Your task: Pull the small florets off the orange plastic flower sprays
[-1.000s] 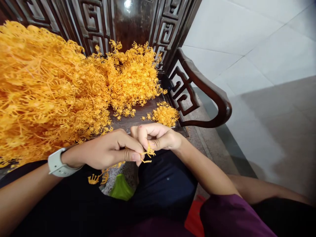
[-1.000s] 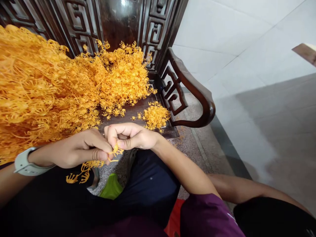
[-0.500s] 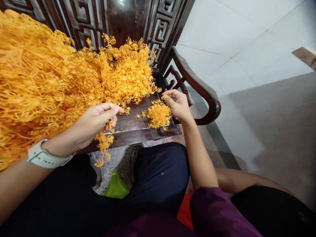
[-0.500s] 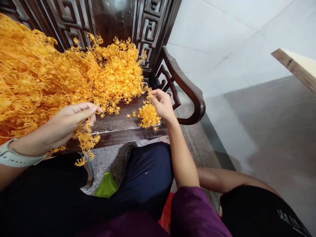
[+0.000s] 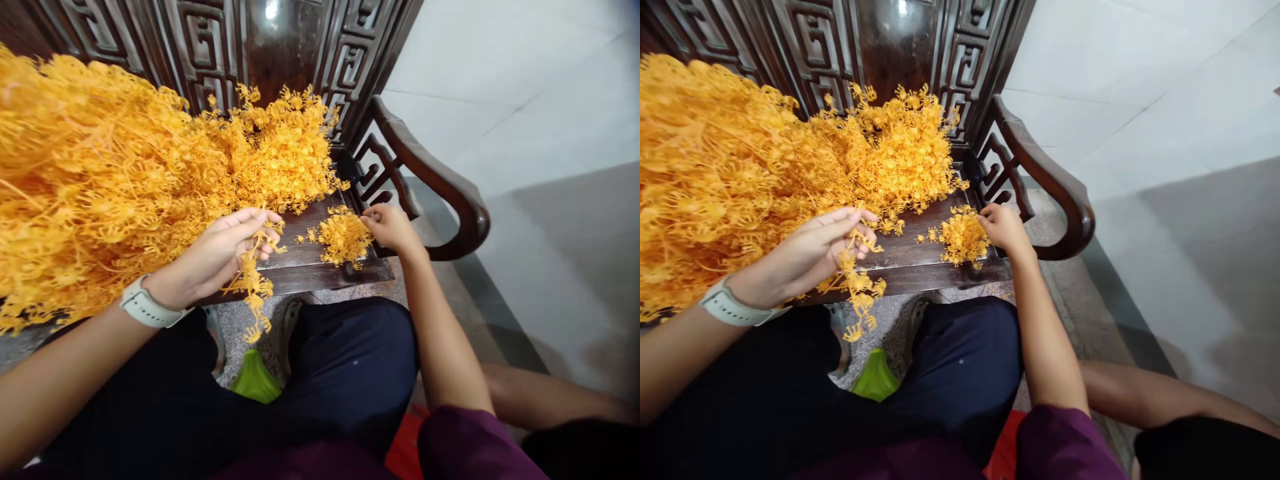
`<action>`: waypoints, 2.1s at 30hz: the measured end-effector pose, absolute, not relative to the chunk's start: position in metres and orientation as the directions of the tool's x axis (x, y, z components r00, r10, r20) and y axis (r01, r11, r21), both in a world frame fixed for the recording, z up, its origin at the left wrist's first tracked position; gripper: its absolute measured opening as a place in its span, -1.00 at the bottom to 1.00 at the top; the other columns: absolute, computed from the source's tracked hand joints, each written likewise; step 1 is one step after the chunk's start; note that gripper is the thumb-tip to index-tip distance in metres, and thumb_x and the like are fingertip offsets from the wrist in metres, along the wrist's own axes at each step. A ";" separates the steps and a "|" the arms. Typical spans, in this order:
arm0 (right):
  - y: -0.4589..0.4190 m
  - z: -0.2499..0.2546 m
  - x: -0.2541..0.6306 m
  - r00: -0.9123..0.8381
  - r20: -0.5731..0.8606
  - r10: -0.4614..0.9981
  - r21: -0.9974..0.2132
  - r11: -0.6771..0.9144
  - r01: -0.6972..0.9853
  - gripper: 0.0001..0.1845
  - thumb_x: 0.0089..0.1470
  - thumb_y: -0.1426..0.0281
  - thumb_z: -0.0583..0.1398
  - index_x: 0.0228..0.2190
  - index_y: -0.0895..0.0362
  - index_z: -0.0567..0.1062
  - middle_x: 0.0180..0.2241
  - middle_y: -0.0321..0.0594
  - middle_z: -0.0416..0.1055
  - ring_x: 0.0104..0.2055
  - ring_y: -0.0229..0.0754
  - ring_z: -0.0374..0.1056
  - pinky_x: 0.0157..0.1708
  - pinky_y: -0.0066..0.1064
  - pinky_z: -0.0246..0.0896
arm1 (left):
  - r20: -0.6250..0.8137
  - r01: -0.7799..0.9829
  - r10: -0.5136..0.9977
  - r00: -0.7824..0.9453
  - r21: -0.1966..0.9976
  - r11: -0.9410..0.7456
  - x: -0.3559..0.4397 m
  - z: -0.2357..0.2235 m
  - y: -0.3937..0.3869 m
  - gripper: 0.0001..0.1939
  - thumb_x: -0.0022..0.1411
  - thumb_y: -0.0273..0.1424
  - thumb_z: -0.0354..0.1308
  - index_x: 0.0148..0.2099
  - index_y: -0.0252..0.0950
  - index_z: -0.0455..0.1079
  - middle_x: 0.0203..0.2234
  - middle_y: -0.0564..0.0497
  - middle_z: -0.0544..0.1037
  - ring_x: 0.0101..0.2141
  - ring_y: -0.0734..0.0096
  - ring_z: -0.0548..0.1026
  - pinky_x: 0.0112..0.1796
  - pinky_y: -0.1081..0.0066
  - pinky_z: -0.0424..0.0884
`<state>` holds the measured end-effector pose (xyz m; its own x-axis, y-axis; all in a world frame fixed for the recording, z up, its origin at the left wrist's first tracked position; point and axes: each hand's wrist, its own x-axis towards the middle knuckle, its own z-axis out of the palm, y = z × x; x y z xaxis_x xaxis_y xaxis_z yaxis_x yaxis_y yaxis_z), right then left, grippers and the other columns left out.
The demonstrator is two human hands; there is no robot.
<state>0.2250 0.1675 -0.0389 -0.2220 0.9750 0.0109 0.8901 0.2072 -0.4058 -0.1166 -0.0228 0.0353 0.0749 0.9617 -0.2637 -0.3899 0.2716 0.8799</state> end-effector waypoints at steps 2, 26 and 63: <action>0.162 -0.035 0.219 -0.262 0.046 0.964 -0.408 0.257 0.876 -0.70 0.15 0.31 0.27 -0.16 0.23 0.66 -0.41 -0.08 0.57 -0.38 -0.07 0.40 -0.28 -0.25 0.22 | -0.258 -0.440 0.963 0.081 0.857 0.267 -0.117 0.037 -0.023 -0.85 0.46 -0.39 0.23 -0.05 -0.37 0.58 -0.23 -0.09 0.61 -0.35 0.50 0.56 -0.30 0.52 0.55; 0.049 0.024 0.089 -0.689 -0.095 0.719 -0.957 -0.257 -0.135 -0.72 0.18 0.20 0.44 -0.30 0.12 0.55 -0.48 -0.37 0.45 -0.48 -0.37 0.29 -0.47 -0.49 0.20 | -0.016 -0.183 0.997 0.071 0.983 0.029 -0.117 0.031 -0.030 -0.77 0.41 -0.22 0.34 -0.03 -0.24 0.53 -0.29 0.01 0.59 -0.34 0.51 0.55 -0.29 0.50 0.49; 0.044 0.018 0.091 -0.841 -0.009 0.541 -0.930 -0.312 -0.191 -0.73 0.24 0.23 0.42 -0.29 0.16 0.52 -0.37 -0.25 0.55 -0.40 -0.31 0.34 -0.36 -0.45 0.26 | -0.040 0.029 0.942 0.334 0.999 0.032 -0.115 0.041 -0.027 -0.61 0.43 -0.12 0.26 -0.36 -0.28 0.62 -0.58 0.04 0.42 -0.53 0.49 0.26 -0.46 0.43 0.21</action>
